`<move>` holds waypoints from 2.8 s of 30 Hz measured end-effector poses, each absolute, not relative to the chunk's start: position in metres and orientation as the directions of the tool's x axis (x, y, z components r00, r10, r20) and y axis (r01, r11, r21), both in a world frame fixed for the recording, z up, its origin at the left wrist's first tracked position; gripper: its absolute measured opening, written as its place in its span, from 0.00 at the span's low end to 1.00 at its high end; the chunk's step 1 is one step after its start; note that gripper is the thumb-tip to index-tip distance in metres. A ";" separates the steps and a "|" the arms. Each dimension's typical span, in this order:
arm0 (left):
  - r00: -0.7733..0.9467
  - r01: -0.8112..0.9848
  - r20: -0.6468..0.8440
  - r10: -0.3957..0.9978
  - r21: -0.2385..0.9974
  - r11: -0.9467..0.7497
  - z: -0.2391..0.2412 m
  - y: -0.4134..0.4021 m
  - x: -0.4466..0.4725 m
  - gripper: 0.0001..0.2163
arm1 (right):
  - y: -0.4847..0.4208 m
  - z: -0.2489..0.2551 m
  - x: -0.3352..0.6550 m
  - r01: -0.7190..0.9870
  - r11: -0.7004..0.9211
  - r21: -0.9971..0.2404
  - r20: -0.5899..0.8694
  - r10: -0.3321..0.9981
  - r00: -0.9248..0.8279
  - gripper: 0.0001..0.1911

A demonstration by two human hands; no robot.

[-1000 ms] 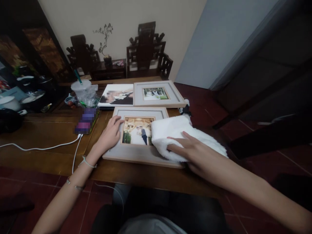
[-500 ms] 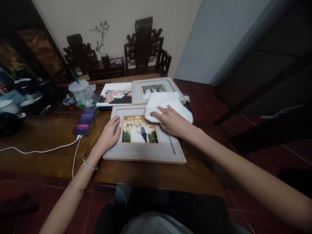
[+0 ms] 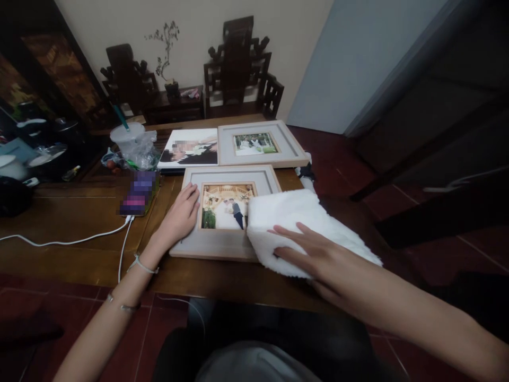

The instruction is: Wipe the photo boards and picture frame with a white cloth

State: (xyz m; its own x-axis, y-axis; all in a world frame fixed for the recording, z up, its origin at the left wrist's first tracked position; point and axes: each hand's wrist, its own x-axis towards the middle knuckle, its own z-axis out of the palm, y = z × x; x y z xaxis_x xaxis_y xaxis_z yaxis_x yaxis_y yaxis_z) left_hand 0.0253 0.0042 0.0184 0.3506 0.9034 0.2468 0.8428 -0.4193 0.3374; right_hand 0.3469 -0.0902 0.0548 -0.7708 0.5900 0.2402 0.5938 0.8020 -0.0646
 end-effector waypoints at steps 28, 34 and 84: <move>0.292 0.815 0.371 0.881 0.386 -0.433 0.009 0.005 0.022 0.21 | -0.092 0.065 0.327 0.590 0.807 -0.004 0.114 0.587 -0.802 0.35; 0.325 0.818 0.350 0.879 0.362 -0.447 0.011 0.005 0.021 0.20 | -0.094 0.060 0.314 0.650 0.745 -0.151 0.133 0.667 -0.733 0.36; 0.322 0.811 0.358 0.877 0.374 -0.450 0.011 0.006 0.019 0.21 | -0.033 0.066 0.289 0.715 0.696 -0.067 -0.046 0.714 -0.699 0.34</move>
State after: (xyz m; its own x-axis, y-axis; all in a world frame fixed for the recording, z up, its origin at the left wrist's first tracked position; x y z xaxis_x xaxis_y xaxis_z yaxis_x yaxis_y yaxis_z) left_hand 0.0189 0.0056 0.0110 0.3220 0.8766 0.3575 0.8110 -0.4503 0.3736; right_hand 0.2888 -0.0326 0.0658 -0.6989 0.7137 -0.0463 0.7151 0.6958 -0.0668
